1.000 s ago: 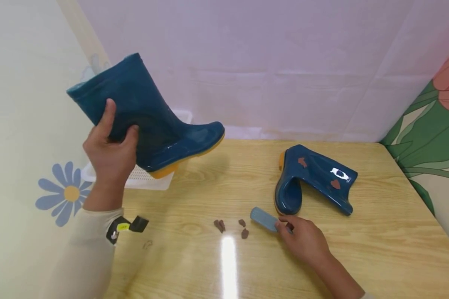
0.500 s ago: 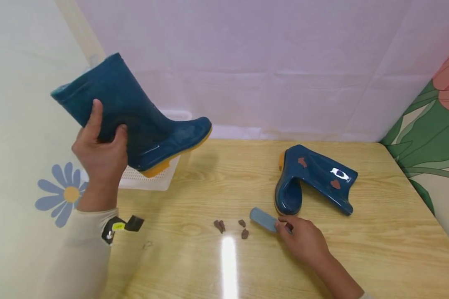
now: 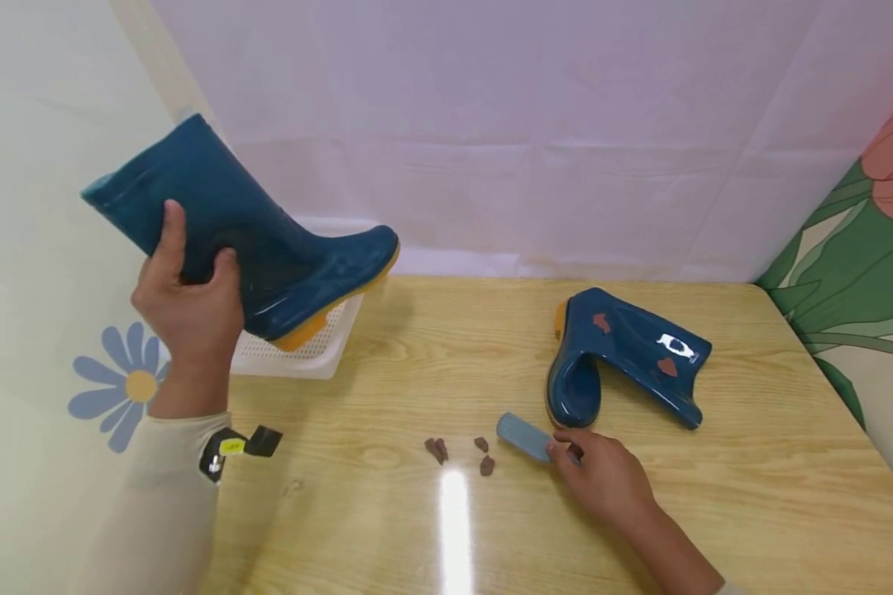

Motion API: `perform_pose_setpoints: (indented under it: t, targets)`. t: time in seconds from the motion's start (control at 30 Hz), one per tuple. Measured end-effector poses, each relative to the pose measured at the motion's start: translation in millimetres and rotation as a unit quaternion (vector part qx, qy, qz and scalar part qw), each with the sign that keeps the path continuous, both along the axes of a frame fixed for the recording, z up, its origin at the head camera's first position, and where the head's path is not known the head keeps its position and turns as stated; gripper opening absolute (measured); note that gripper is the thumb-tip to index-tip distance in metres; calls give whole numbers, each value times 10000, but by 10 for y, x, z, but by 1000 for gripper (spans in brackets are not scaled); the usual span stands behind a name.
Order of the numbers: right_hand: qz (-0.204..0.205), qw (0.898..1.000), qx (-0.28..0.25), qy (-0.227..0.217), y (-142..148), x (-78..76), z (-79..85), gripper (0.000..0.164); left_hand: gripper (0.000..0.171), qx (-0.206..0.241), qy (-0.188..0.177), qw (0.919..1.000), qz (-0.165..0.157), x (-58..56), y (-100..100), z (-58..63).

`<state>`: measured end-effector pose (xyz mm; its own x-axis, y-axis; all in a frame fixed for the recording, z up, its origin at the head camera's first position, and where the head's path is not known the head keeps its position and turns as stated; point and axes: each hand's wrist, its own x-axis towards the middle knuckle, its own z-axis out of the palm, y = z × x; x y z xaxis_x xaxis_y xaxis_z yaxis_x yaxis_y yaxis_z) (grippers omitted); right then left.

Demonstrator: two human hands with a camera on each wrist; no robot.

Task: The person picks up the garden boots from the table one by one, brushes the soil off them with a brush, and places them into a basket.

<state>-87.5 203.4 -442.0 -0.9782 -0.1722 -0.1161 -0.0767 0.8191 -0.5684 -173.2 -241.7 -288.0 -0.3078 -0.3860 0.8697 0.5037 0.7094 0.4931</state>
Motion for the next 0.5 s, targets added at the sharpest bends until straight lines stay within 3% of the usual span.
perform_pose_setpoints:
  t: [0.3,0.5]
  targets:
    - [28,9999,-72,132,12,10,-23,40,49,91,-322,9976,603,-12,-76,-82]
    - [32,9999,-44,110,14,11,-18,41,49,230,-341,9962,770,-32,-117,-137]
